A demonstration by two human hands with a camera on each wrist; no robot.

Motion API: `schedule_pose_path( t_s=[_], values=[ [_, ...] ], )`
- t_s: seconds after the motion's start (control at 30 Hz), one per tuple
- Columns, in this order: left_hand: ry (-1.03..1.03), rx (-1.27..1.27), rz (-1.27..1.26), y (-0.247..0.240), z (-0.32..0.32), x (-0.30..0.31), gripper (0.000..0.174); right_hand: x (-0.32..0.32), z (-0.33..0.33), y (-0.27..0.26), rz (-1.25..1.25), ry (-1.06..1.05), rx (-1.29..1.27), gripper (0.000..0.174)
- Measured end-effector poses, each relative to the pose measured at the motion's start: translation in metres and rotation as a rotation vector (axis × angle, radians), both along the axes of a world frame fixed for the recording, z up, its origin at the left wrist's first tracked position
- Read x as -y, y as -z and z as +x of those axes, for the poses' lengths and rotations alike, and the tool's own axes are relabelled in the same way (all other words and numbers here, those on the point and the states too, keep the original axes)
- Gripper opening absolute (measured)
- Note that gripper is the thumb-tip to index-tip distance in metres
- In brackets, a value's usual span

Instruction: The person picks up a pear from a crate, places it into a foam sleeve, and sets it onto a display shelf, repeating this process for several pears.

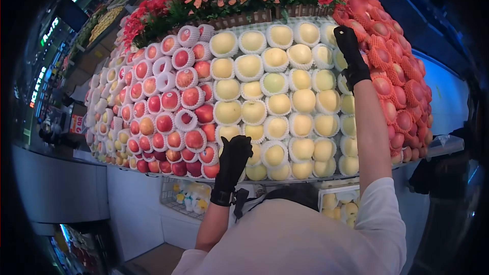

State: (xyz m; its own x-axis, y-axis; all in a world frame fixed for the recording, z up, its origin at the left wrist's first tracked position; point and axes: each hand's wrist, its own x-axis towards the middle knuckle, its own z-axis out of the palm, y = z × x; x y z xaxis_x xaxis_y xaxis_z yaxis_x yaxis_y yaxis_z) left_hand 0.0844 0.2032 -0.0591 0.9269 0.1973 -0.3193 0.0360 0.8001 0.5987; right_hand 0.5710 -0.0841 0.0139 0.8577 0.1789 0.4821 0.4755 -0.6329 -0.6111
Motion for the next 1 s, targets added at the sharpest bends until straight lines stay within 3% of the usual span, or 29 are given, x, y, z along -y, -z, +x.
schedule_pose_path(
  t_s=[0.1, 0.3, 0.33, 0.43, 0.47, 0.5, 0.57, 0.67, 0.8, 0.9, 1.0],
  values=[
    [0.105, 0.265, -0.232, 0.015, 0.010, -0.009, 0.047, 0.005, -0.019, 0.006, 0.079, -0.008, 0.088, 0.029],
    [0.128, 0.282, -0.270, 0.005, 0.019, -0.012, 0.042, 0.012, -0.092, -0.010, -0.197, -0.016, 0.128, 0.027],
    [0.126, 0.276, -0.252, 0.006, 0.018, -0.013, 0.040, 0.020, -0.088, 0.008, -0.455, -0.025, 0.408, 0.026],
    [0.111, 0.255, -0.212, 0.006, 0.020, -0.018, 0.036, 0.011, -0.148, 0.011, 0.098, -0.179, 0.096, 0.022],
    [0.097, 0.242, -0.209, 0.003, 0.020, -0.020, 0.035, 0.007, -0.160, 0.015, 0.039, -0.227, 0.233, 0.022],
    [0.081, 0.230, -0.206, 0.001, 0.019, -0.023, 0.034, 0.010, -0.180, 0.020, 0.154, -0.214, 0.000, 0.024],
    [0.096, 0.263, -0.234, 0.003, 0.020, -0.030, 0.033, 0.015, -0.197, 0.041, -0.023, -0.176, -0.005, 0.024],
    [0.100, 0.259, -0.231, 0.001, 0.013, -0.039, 0.034, 0.021, -0.245, 0.052, 0.108, -0.110, -0.107, 0.026],
    [0.167, 0.313, -0.312, 0.004, 0.011, -0.056, 0.036, 0.030, -0.308, 0.064, 0.069, 0.000, -0.051, 0.027],
    [0.194, 0.355, -0.316, 0.008, 0.011, -0.066, 0.037, 0.025, -0.356, 0.072, 0.217, 0.076, -0.176, 0.034],
    [0.198, 0.363, -0.369, 0.007, 0.005, -0.070, 0.038, 0.042, -0.376, 0.122, 0.214, 0.065, -0.241, 0.031]
  ],
)
